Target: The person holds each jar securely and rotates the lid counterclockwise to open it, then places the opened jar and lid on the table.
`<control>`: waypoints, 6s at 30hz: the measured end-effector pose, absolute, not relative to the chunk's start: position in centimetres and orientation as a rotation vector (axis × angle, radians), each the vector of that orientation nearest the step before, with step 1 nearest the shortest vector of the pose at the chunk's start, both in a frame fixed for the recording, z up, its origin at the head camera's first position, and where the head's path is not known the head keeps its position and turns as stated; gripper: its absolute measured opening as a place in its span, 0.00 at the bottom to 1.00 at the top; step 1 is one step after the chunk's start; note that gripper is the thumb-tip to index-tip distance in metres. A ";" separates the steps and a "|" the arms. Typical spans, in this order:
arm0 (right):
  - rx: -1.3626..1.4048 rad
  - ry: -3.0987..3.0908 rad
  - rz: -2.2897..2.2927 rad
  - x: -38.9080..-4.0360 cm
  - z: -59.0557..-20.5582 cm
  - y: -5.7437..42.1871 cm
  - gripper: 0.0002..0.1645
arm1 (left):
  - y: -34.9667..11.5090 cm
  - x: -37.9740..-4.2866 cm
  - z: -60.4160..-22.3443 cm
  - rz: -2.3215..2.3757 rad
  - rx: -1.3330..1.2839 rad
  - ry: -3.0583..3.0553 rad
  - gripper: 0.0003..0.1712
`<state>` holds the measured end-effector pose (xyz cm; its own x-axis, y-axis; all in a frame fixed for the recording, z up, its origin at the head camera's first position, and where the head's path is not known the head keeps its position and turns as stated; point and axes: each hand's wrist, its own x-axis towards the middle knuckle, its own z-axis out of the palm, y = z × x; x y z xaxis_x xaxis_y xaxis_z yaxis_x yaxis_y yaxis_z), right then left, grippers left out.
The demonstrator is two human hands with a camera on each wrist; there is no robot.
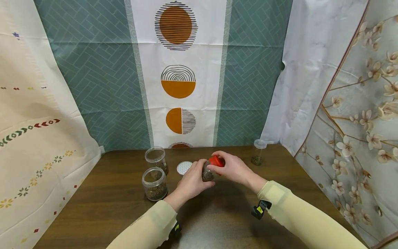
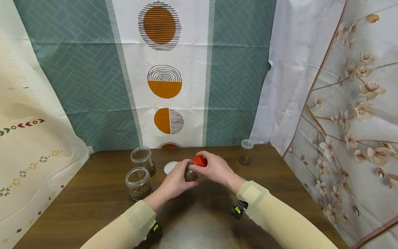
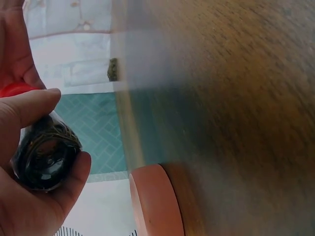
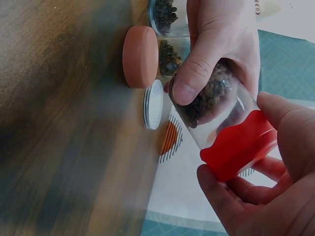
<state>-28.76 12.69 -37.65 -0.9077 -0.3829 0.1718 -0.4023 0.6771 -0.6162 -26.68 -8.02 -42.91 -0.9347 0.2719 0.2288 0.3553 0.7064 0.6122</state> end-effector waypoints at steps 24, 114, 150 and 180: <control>0.775 -2.837 1.064 -28.3 -38.2 12.6 0.40 | -8.6 -26.0 -43.7 -0.981 -0.565 -2.736 0.42; 0.893 -2.928 1.370 -28.6 -36.7 14.1 0.29 | -9.5 -25.4 -43.7 -0.951 -0.681 -2.698 0.41; 1.066 -2.847 1.301 -28.6 -37.1 15.0 0.31 | -9.2 -25.1 -43.8 -0.945 -0.665 -2.728 0.42; 1.124 -2.821 1.394 -28.4 -37.1 15.0 0.34 | -9.3 -25.1 -43.9 -0.938 -0.683 -2.711 0.40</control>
<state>-28.45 14.96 -37.09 -0.7560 -0.6453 0.1103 -0.4795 0.4311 -0.7644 -25.14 -9.33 -43.93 -0.8753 0.3607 0.3223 0.4827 0.6931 0.5353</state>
